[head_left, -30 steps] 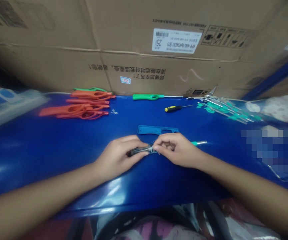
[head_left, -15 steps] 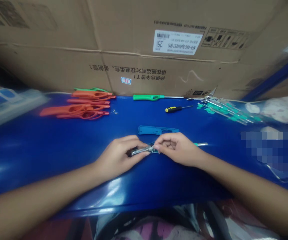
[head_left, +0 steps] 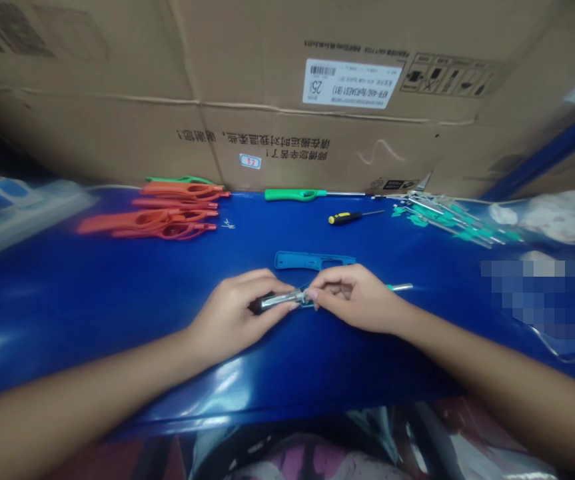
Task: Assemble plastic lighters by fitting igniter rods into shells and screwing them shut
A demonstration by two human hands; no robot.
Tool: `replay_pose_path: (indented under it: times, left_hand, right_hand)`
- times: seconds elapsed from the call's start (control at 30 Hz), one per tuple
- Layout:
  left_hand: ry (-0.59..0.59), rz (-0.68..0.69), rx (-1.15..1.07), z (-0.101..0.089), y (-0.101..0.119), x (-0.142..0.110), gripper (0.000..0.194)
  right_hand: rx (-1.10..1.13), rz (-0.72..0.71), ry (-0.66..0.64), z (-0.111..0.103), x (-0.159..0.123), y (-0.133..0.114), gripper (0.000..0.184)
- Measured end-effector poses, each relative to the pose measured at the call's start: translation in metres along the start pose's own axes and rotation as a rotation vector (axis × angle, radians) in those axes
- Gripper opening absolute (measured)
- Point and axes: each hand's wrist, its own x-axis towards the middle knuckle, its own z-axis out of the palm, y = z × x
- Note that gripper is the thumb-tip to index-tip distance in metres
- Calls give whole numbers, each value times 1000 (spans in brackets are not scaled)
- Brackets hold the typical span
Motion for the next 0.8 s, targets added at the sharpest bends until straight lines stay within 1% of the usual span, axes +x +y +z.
replay_pose_path:
  times: [0.07,0.17,0.27,0.4,0.53,0.63,0.8]
  left_hand:
    - [-3,8,4,0,1,-1,16]
    - [-40,3,10,-1,1,-1,17]
    - [-67,-12,29,-1,0,-1,17]
    - [-81,-4,45,-4,-2,1,18]
    - [-138,11,47,-8,-1,1,21]
    - [-172,1,97,-10,0,0,24]
    - [-177,15,190,-13,2,2,24]
  right_hand:
    - [14,11,-3,-1,0,-2,24]
    - [45,18,-3,-2,0,-1,25]
    - [20,-20,4,-1,0,2,26]
    - [-121,-136,102,-4,-1,6,24]
    - [-295,-307,196,-10,-3,6,18]
    - [-400,-406,216,-13,-3,5,16]
    - [-514,-488,198,-14,-2,7,16]
